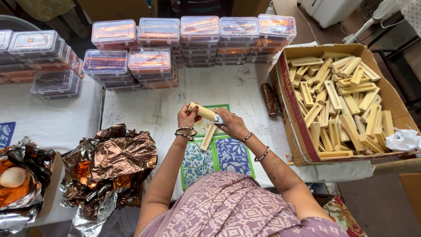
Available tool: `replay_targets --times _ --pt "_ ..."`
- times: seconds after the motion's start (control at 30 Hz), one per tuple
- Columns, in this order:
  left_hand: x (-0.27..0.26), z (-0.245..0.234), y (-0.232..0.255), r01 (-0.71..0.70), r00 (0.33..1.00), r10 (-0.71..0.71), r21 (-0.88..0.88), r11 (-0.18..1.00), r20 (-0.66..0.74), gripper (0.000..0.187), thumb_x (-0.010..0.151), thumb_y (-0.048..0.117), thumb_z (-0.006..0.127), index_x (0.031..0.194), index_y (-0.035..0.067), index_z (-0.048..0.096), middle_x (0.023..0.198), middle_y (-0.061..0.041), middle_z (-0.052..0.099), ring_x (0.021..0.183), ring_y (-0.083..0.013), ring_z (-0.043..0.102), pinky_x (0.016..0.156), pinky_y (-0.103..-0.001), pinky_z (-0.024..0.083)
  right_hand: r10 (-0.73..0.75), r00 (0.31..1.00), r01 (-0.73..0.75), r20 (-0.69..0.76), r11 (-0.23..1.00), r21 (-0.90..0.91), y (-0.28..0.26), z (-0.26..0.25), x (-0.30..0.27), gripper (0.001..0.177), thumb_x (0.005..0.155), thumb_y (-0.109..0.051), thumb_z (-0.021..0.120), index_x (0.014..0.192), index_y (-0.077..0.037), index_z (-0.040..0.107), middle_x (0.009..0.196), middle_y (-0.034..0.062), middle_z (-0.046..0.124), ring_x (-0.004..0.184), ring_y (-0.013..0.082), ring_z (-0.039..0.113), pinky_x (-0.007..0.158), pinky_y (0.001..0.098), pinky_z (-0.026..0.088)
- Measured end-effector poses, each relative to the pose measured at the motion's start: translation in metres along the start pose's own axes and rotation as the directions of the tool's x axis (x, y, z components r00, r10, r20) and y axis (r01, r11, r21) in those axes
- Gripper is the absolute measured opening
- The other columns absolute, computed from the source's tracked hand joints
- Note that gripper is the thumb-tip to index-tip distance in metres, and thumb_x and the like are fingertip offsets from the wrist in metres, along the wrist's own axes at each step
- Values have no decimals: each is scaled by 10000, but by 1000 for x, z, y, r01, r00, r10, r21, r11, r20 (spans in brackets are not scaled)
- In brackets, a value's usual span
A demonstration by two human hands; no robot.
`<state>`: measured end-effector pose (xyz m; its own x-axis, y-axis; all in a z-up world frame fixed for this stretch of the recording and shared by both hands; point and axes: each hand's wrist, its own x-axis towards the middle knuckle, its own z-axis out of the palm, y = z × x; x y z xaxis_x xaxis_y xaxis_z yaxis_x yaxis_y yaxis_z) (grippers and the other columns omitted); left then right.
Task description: The person wipes a wooden block with a white cloth, then wraps it in a sheet of copper-colored foil. They place the wrapped block into a clear plastic container and close the lid. The person repeats this process with a second wooden block.
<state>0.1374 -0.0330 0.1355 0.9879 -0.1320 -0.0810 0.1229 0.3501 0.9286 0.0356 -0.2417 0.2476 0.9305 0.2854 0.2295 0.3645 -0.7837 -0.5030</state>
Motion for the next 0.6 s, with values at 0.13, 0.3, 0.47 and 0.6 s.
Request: replay_targets --times 0.13,0.3,0.47,0.6 --pt "7 -26 -35 62 993 -66 -46 997 -97 261 952 230 733 1135 67 643 925 -61 721 765 -156 721 636 -296 646 72 995 -69 75 996 -54 50 26 -23 541 912 -262 748 1398 -179 525 1182 83 633 1019 268 681 822 393 575" --pt "33 -77 -104 113 887 -198 -220 969 -418 341 894 174 754 1136 112 521 984 -105 691 717 -198 728 573 -309 640 394 919 -389 -17 900 -197 111 46 -63 396 958 -247 691 1347 -243 616 1220 44 645 993 284 690 871 433 574" --pt "2 -81 -109 188 831 163 545 817 -532 586 730 166 854 1227 113 548 1154 -148 629 991 -331 611 830 -474 524 488 873 -473 -12 839 -267 122 60 -88 612 851 -251 750 1428 -215 546 1397 146 542 1175 381 602 912 490 533" --pt "-44 -43 -80 145 910 373 982 121 -180 524 726 388 867 1170 209 654 1271 -102 595 1264 -337 457 1038 -539 354 400 916 -360 22 846 -394 155 104 -117 704 757 -106 711 1432 -193 527 1497 199 454 1283 409 511 1006 485 500"
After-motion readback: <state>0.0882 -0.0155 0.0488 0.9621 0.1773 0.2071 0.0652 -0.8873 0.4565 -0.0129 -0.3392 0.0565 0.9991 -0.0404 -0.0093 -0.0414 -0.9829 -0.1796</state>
